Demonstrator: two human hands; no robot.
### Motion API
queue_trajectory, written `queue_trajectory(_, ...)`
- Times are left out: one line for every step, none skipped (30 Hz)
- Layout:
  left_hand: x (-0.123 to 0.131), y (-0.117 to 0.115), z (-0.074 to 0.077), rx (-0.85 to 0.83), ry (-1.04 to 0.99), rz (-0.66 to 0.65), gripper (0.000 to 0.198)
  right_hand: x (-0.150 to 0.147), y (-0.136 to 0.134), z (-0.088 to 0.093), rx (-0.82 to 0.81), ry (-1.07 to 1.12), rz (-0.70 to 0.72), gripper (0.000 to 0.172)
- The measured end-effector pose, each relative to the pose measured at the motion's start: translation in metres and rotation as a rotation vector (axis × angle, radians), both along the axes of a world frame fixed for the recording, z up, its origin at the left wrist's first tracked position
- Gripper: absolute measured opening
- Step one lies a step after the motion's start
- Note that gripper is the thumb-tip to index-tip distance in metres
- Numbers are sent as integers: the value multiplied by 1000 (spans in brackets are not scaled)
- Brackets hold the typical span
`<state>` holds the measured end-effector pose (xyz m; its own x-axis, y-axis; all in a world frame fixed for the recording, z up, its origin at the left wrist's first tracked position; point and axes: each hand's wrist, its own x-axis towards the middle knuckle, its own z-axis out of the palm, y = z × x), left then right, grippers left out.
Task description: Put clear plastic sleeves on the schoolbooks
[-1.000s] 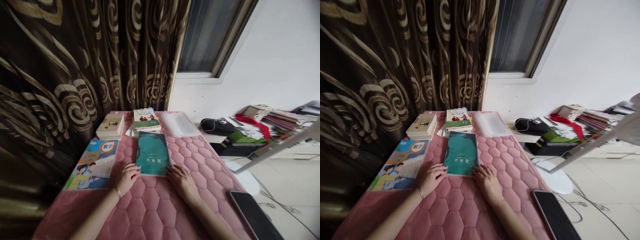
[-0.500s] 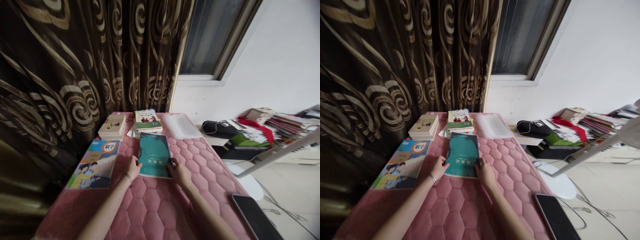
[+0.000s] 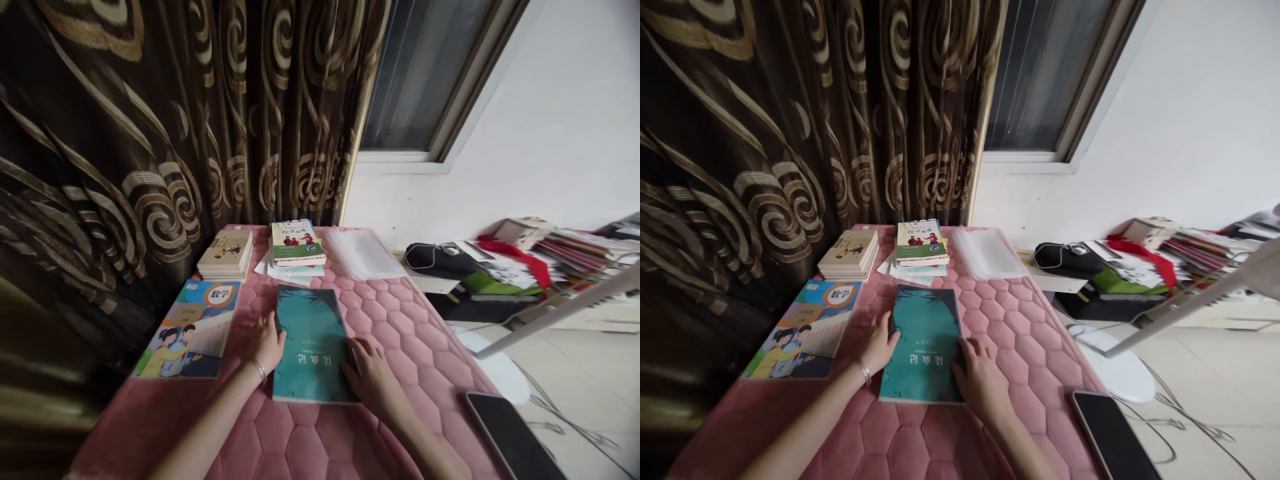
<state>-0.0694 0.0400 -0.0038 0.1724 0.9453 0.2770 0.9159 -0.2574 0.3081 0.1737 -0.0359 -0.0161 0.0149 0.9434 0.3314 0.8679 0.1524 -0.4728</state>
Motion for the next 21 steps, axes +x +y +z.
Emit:
queue_trajectory(10, 5, 5, -2, 36, 8, 41, -8, 5, 4, 18, -64, 46, 44)
queue_trajectory(19, 8, 10, -29, 75, 18, 45, -16, 10, 7, 10, -116, 95, 50)
queue_trajectory(27, 9, 14, -73, 110, 30, 47, -26, 16, 11, -25, -160, 144, 53)
queue_trajectory(34, 9, 17, -122, 140, 48, 50, -35, 22, 14, -84, -198, 183, 54)
queue_trajectory(39, 9, 18, -172, 165, 65, 52, -44, 28, 17, -146, -227, 216, 55)
queue_trajectory(42, 7, 18, -214, 183, 81, 53, -52, 34, 20, -198, -249, 239, 55)
queue_trajectory(44, 6, 16, -243, 195, 91, 55, -57, 40, 21, -239, -263, 256, 56)
queue_trajectory(44, 5, 14, -257, 205, 95, 56, -61, 46, 22, -262, -271, 270, 56)
queue_trajectory(43, 4, 12, -259, 213, 93, 56, -64, 51, 22, -270, -275, 282, 57)
queue_trajectory(41, 4, 9, -253, 217, 92, 56, -64, 56, 22, -266, -278, 294, 57)
queue_trajectory(40, 4, 6, -240, 218, 91, 55, -64, 60, 21, -256, -279, 305, 57)
queue_trajectory(39, 4, 3, -225, 218, 92, 55, -63, 63, 19, -240, -280, 313, 56)
queue_trajectory(37, 5, 1, -209, 216, 93, 55, -61, 64, 17, -222, -282, 321, 55)
queue_trajectory(37, 5, 0, -196, 215, 93, 54, -60, 65, 16, -207, -286, 329, 54)
queue_trajectory(36, 5, -1, -188, 216, 91, 54, -58, 64, 15, -197, -292, 337, 53)
queue_trajectory(35, 5, -2, -184, 217, 87, 54, -56, 61, 14, -192, -299, 346, 53)
queue_trajectory(35, 4, -2, -181, 220, 82, 55, -55, 58, 14, -194, -307, 355, 53)
queue_trajectory(34, 3, -2, -178, 225, 78, 56, -53, 53, 14, -200, -315, 366, 54)
queue_trajectory(33, 0, -2, -174, 232, 78, 57, -51, 47, 15, -209, -320, 378, 55)
queue_trajectory(32, -4, -1, -170, 239, 87, 57, -49, 42, 15, -215, -322, 390, 56)
queue_trajectory(31, -8, 1, -165, 248, 106, 56, -46, 37, 16, -220, -321, 403, 56)
